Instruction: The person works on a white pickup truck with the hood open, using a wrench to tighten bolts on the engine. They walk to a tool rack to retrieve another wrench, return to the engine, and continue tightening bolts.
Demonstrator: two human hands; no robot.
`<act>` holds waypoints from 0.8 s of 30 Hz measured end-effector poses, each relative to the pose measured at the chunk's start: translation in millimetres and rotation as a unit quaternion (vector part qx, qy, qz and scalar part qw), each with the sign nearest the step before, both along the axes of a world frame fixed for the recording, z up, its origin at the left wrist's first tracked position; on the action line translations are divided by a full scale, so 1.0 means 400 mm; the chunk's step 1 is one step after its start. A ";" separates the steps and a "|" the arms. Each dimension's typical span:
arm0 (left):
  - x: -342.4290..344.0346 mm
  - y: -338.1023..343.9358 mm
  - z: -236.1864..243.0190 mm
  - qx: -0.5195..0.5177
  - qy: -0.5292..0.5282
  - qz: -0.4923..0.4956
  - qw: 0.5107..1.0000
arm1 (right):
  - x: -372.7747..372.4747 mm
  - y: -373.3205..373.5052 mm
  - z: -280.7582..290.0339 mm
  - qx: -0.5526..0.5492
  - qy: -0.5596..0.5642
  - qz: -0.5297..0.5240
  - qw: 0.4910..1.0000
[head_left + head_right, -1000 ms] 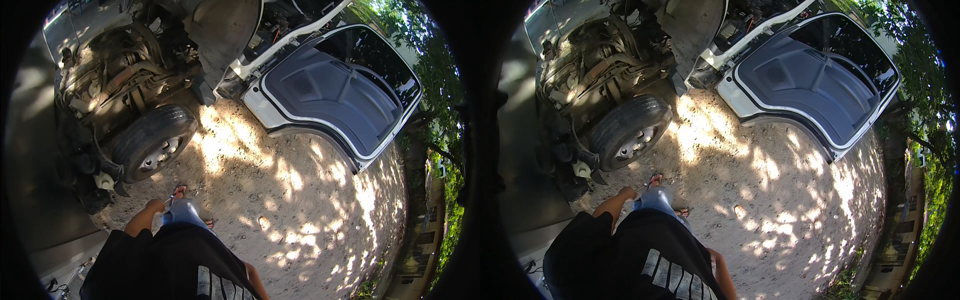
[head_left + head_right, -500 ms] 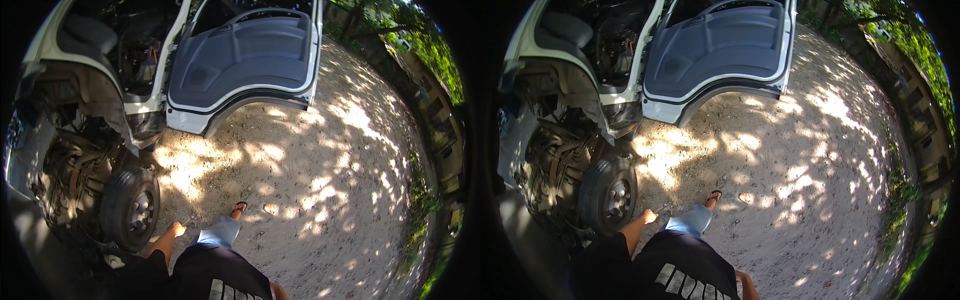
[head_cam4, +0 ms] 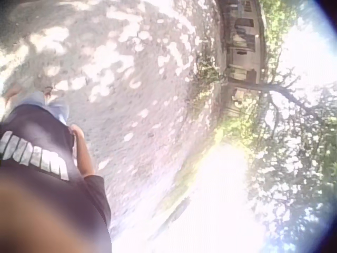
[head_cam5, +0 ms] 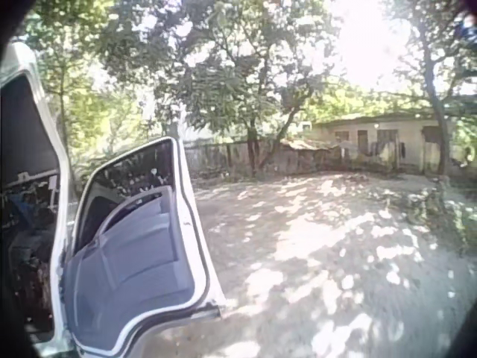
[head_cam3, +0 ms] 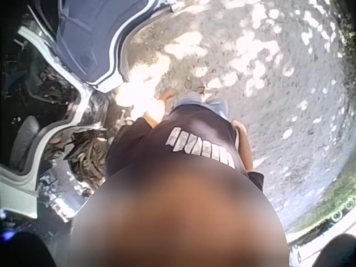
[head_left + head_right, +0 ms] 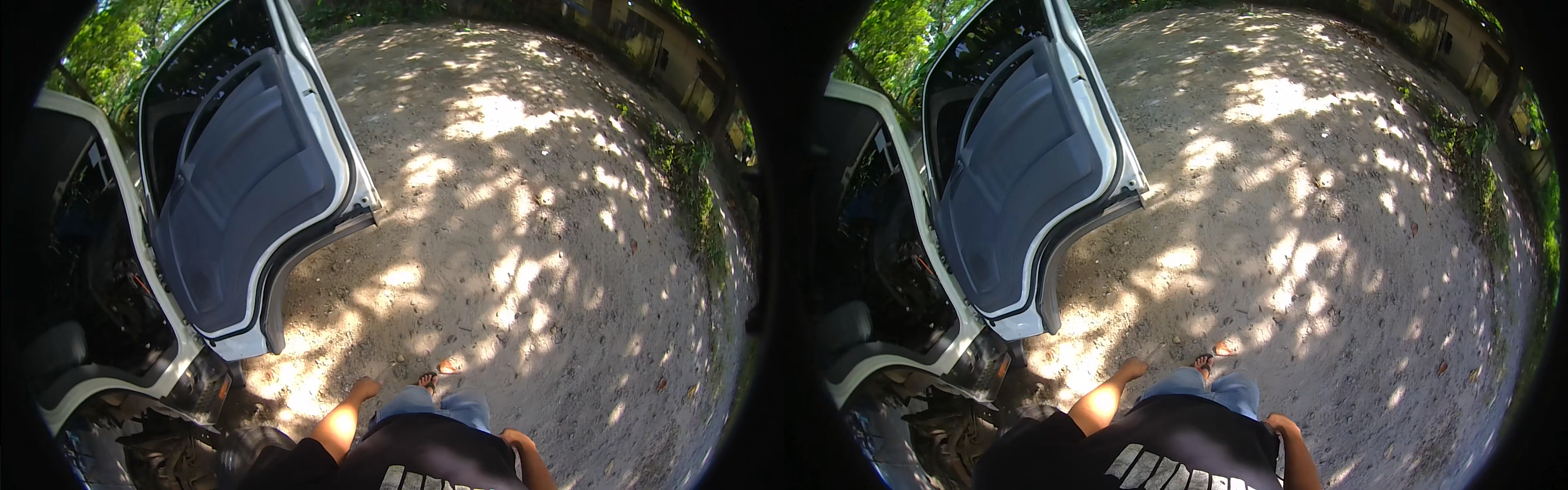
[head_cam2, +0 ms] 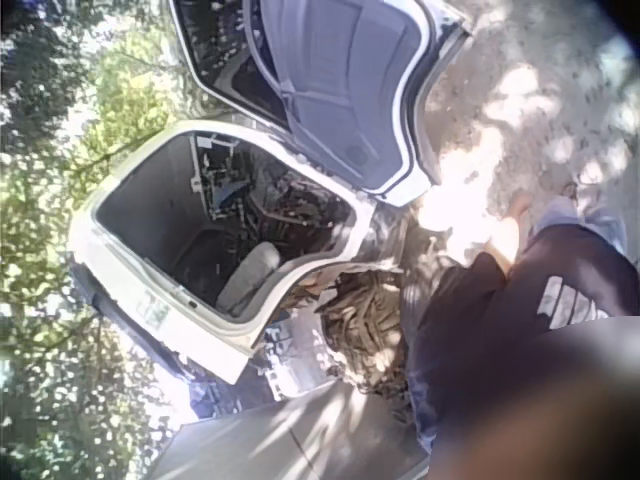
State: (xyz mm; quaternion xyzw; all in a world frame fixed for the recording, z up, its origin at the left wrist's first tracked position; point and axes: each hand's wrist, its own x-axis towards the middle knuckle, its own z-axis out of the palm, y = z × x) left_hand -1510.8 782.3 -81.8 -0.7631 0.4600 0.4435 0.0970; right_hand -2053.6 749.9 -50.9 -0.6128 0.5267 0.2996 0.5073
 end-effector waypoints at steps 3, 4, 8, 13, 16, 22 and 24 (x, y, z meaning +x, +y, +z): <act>-0.054 -0.283 0.038 0.011 0.009 0.034 0.999 | 0.014 -0.170 0.018 -0.108 -0.104 0.050 0.988; -0.079 -0.357 0.047 -0.009 0.001 0.022 1.000 | 0.017 -0.214 0.029 -0.088 -0.111 -0.071 0.987; -0.109 -0.665 0.033 -0.062 0.013 -0.012 0.998 | 0.006 -0.515 0.050 -0.072 -0.016 -0.251 0.965; -0.127 -0.909 -0.037 -0.033 -0.010 -0.040 0.999 | -0.028 -0.967 0.038 -0.174 0.028 -0.092 0.980; -0.140 -0.955 -0.038 0.020 0.089 0.240 0.967 | -0.023 -1.257 0.039 -0.255 0.028 -0.003 0.967; -0.161 -0.960 -0.061 0.021 0.162 0.499 0.851 | 0.138 -1.824 -0.038 -0.277 -0.042 0.052 0.958; -0.167 -0.970 -0.096 0.051 0.145 0.555 0.818 | 0.213 -1.980 -0.071 -0.258 -0.046 0.029 0.965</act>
